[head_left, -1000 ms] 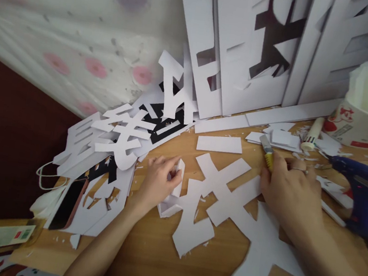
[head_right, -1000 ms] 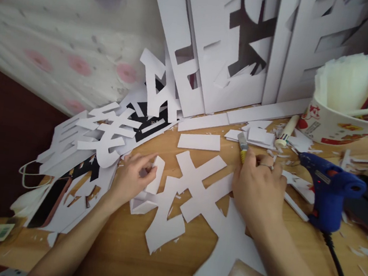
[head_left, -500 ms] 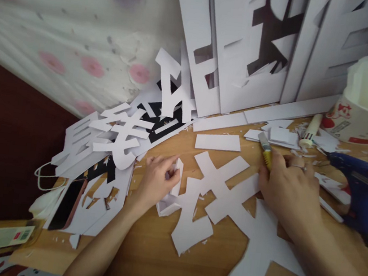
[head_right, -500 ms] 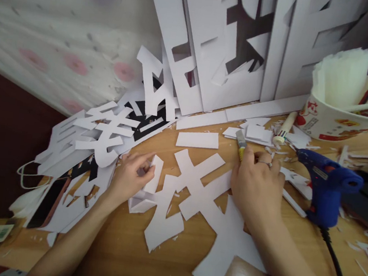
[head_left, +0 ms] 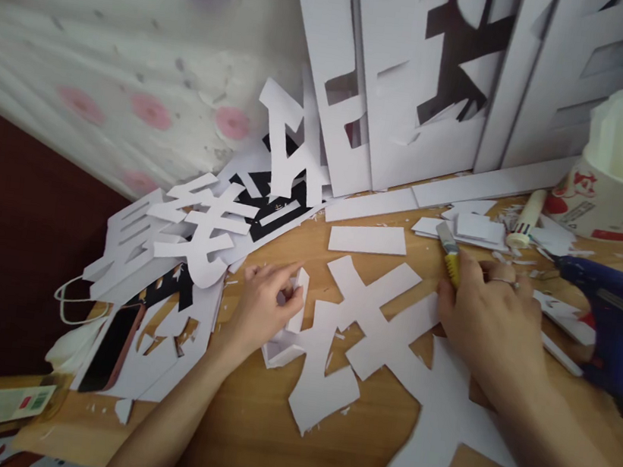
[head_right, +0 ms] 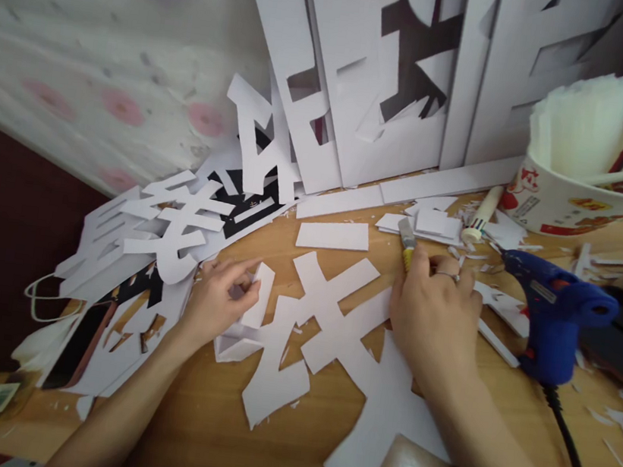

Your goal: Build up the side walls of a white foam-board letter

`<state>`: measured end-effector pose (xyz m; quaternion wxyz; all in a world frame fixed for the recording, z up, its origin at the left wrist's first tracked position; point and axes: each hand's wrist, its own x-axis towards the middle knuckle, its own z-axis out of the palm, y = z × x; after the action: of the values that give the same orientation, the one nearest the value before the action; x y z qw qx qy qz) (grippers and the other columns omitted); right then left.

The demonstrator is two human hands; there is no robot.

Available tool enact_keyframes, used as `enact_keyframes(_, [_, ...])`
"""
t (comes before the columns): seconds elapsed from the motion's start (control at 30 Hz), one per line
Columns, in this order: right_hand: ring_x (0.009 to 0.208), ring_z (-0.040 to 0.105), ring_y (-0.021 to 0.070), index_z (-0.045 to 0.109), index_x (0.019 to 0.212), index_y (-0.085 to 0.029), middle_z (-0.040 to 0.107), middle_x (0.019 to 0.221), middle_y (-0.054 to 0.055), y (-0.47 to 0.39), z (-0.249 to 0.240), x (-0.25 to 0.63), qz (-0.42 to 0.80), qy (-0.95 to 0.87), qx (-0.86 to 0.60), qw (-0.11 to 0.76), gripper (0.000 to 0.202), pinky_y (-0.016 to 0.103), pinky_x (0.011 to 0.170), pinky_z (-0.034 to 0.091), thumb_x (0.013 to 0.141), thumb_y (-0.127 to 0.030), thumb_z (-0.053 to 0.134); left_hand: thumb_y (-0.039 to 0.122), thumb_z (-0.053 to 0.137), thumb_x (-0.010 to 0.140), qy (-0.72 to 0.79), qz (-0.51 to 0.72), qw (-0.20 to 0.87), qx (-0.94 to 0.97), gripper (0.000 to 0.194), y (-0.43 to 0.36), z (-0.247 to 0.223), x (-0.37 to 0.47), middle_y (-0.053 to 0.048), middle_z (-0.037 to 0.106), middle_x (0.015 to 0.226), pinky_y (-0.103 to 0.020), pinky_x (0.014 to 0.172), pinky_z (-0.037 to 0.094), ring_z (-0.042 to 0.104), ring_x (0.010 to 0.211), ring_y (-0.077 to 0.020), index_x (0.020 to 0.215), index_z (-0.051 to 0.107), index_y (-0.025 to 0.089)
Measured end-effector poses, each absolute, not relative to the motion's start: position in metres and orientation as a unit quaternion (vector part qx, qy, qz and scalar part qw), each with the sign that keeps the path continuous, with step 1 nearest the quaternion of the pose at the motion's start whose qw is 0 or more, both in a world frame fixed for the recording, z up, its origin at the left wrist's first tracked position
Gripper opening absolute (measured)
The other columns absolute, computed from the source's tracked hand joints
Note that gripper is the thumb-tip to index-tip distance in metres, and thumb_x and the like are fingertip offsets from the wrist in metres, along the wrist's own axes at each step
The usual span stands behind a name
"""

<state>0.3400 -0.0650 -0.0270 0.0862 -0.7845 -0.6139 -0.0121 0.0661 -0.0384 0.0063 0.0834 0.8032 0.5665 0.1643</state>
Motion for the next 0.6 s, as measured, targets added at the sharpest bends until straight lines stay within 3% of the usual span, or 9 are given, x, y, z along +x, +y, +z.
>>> enact_keyframes(0.23, [0.101,0.060,0.0414,0.052,0.140,-0.005,0.062,0.098,0.026,-0.062,-0.039,0.348,-0.029,-0.621,-0.775,0.110,0.048,0.049,0.079,0.050,0.098,-0.025,0.040,0.022,0.054,0.089,0.557,0.174,0.088,0.807,0.033,-0.037,0.004,0.066,0.003,0.069,0.071,-0.043,0.094,0.040,0.065,0.084,-0.0200,0.120,0.067,0.020])
enact_keyframes(0.37, [0.097,0.063,0.0400,0.053,0.135,0.002,0.065,0.096,0.027,-0.058,-0.044,0.355,-0.066,-0.620,-0.765,0.163,0.052,0.052,0.084,0.051,0.096,-0.029,0.039,0.023,0.056,0.089,0.556,0.246,0.093,0.788,0.033,-0.035,0.010,0.061,0.002,0.072,0.073,-0.047,0.098,0.040,0.067,0.084,-0.0214,0.120,0.067,0.020])
enact_keyframes(0.43, [0.101,0.062,0.0418,0.054,0.133,0.004,0.064,0.103,0.030,-0.057,-0.037,0.358,-0.071,-0.611,-0.750,0.243,0.059,0.056,0.087,0.050,0.097,-0.039,0.035,0.026,0.057,0.091,0.558,0.294,0.116,0.767,0.036,-0.035,0.019,0.058,0.001,0.075,0.077,-0.046,0.100,0.042,0.069,0.086,-0.0217,0.126,0.064,0.021])
enact_keyframes(0.5, [0.100,0.063,0.0408,0.059,0.129,-0.002,0.065,0.107,0.028,-0.056,-0.019,0.360,-0.012,-0.585,-0.727,0.359,0.067,0.057,0.089,0.050,0.093,-0.056,0.039,0.031,0.059,0.093,0.555,0.333,0.144,0.749,0.040,-0.036,0.031,0.055,-0.001,0.077,0.081,-0.045,0.100,0.044,0.070,0.092,-0.0224,0.132,0.062,0.023])
enact_keyframes(0.6, [0.086,0.065,0.0299,0.066,0.118,-0.017,0.068,0.096,0.014,-0.056,0.025,0.354,0.231,-0.494,-0.672,0.501,0.069,0.045,0.079,0.056,0.076,-0.071,0.061,0.035,0.061,0.092,0.540,0.388,0.157,0.730,0.037,-0.037,0.053,0.054,-0.002,0.079,0.088,-0.042,0.099,0.048,0.071,0.096,-0.0228,0.127,0.066,0.026])
